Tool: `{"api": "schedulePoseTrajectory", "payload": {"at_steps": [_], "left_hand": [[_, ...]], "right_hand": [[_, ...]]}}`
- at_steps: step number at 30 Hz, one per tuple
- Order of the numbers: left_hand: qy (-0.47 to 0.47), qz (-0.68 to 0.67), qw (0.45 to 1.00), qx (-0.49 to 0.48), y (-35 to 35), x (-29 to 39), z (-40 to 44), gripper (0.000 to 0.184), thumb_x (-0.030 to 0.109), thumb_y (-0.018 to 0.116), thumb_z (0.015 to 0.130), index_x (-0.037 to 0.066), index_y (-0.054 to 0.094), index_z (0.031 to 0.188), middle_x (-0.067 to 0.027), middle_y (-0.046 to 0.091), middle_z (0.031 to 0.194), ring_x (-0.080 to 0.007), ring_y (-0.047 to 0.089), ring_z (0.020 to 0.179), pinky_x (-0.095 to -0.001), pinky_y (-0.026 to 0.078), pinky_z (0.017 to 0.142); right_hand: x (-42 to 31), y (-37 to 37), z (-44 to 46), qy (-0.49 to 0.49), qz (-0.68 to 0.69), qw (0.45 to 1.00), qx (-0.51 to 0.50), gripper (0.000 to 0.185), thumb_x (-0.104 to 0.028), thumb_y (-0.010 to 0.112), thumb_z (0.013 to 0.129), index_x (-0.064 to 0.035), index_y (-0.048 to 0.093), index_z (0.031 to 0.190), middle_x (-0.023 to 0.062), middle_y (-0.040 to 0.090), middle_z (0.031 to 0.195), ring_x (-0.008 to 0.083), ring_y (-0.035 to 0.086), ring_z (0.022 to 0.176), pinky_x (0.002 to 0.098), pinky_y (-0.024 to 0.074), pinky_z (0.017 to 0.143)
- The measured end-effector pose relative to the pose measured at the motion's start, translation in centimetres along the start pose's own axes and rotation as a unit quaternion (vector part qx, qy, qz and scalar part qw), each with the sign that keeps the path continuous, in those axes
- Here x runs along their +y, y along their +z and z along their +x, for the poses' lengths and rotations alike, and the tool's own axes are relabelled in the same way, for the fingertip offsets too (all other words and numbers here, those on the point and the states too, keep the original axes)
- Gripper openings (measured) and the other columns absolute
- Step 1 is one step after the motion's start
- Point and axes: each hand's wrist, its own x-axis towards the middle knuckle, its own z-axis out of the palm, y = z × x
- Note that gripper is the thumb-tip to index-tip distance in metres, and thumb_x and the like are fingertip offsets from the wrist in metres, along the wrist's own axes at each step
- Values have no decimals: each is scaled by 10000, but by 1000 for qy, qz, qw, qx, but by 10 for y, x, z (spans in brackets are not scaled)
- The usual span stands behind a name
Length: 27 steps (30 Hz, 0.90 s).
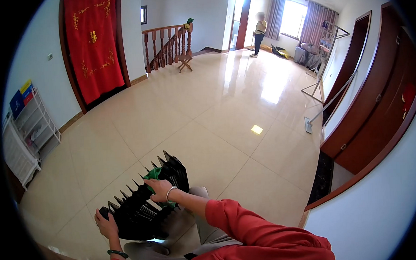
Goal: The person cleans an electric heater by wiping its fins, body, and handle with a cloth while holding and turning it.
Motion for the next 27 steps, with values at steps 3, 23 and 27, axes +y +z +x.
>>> {"api": "schedulePoseTrajectory", "payload": {"at_steps": [3,23,27], "left_hand": [[-1,6,1000,-1,0,0,-1,564,311,560,865,165,345,1366,-132,410,1357,-354,522,1110,-460,488,850],[8,-9,1000,11,8,-7,3,575,301,551,869,185,328,1386,-142,401,1372,-372,513,1125,-461,487,858],[4,-14,1000,7,7,-6,3,575,293,552,868,184,330,1387,-140,392,1381,-366,507,1136,-457,486,865]], "right_hand": [[4,-12,11,-18,3,997,-69,769,-301,649,691,-48,375,1364,209,548,1225,375,574,1026,420,469,882],[6,-27,18,-5,4,994,-111,736,-352,630,715,-44,428,1352,223,600,1136,361,570,1050,415,460,898],[8,-21,16,-22,1,997,-73,712,-327,633,713,-53,436,1339,224,619,1066,373,590,986,427,470,867]]}}
